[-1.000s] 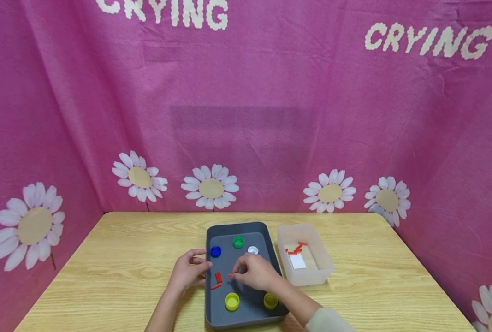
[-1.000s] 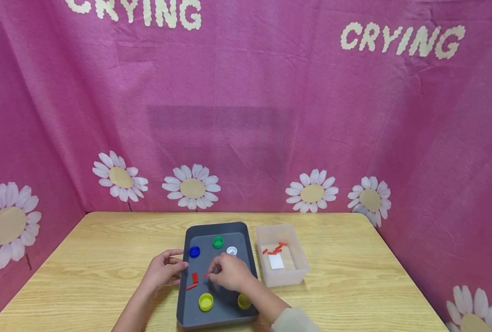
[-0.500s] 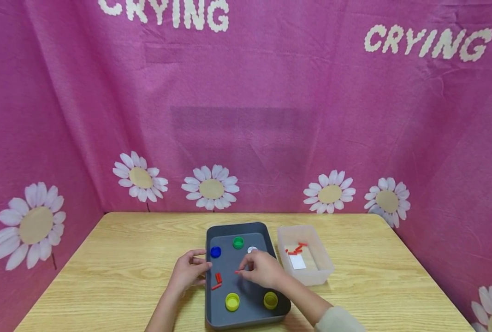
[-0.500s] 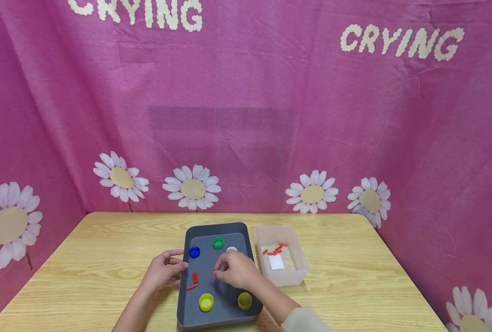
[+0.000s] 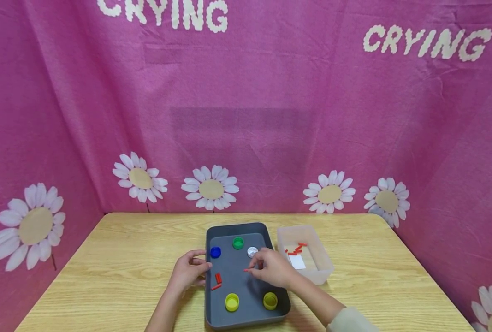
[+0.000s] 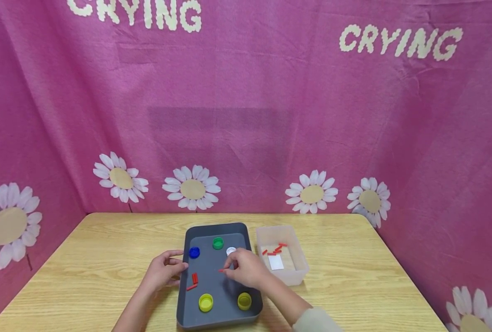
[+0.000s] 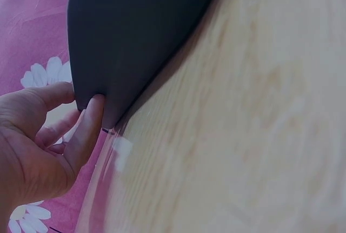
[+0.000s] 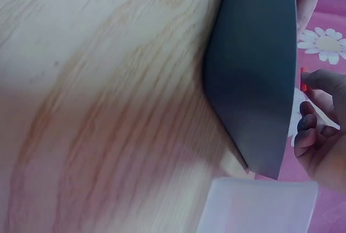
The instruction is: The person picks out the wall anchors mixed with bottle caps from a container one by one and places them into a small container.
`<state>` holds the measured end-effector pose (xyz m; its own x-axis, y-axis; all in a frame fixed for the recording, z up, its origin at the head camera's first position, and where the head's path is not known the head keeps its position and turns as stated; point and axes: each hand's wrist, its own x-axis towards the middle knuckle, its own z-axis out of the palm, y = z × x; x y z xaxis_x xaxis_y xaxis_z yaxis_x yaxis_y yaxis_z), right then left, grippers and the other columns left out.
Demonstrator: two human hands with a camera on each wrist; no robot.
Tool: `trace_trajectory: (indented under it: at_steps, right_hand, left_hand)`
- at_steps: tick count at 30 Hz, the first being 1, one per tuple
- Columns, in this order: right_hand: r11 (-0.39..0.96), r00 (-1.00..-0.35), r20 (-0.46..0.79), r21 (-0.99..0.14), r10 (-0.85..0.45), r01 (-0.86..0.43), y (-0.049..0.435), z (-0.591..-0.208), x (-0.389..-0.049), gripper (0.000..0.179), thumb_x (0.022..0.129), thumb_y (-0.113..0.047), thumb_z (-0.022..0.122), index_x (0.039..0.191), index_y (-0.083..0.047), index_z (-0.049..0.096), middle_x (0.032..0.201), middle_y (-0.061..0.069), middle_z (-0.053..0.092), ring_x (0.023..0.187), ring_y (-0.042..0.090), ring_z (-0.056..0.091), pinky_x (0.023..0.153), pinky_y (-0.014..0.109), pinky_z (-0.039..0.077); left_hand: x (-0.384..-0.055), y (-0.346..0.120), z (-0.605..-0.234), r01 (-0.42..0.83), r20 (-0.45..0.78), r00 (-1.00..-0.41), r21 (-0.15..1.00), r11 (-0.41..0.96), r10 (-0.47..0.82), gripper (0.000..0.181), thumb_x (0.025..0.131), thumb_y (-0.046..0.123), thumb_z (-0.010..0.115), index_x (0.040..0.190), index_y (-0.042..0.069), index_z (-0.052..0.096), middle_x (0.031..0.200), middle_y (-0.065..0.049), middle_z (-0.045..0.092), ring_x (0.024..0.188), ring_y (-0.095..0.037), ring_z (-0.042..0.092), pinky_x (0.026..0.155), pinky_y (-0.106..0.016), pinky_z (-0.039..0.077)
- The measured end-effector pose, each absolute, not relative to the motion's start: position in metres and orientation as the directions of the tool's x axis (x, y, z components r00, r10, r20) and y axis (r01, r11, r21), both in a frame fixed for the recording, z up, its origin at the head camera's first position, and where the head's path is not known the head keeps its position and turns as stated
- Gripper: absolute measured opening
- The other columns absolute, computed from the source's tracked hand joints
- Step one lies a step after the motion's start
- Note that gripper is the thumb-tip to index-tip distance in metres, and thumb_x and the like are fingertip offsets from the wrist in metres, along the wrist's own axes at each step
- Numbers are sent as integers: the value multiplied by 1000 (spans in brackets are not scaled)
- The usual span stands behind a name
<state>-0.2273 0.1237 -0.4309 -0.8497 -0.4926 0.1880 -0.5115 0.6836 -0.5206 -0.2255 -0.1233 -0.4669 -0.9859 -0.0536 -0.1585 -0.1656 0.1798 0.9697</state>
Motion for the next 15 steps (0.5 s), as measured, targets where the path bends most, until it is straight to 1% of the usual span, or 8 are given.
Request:
trace_trajectory:
  at_steps: [6,12,15]
  right_hand:
    - [700,-865,165,-524,-475,-485,131,-424,-226,4,79,-14,71,79,-17,68,78,0,57,65,4,43,53,18,38]
    - [716,-873,185,-509,-450,-477,139,-419,-225,5,78,-14,71,79,-18,68,72,-6,52,64,3,42,52,18,37]
    - [715,-875,194,-512,-444,-476,142,-416,-224,5,78,-13,71,79,-18,68,71,-6,51,63,3,42,52,18,36]
  left_hand:
    - [-226,-123,-468,-155,-148,-988,972,175,-49,47,80,4,68,124,-2,53,94,-14,60,67,-15,62,54,-33,57]
    - [-226,-123,-468,-159,-152,-987,970,183,-52,47,80,5,69,124,-2,53,94,-14,60,67,-15,62,55,-33,57]
    - [-226,-123,-468,-162,-155,-986,969,185,-53,47,80,5,69,124,-1,53,94,-14,60,67,-15,62,55,-33,57]
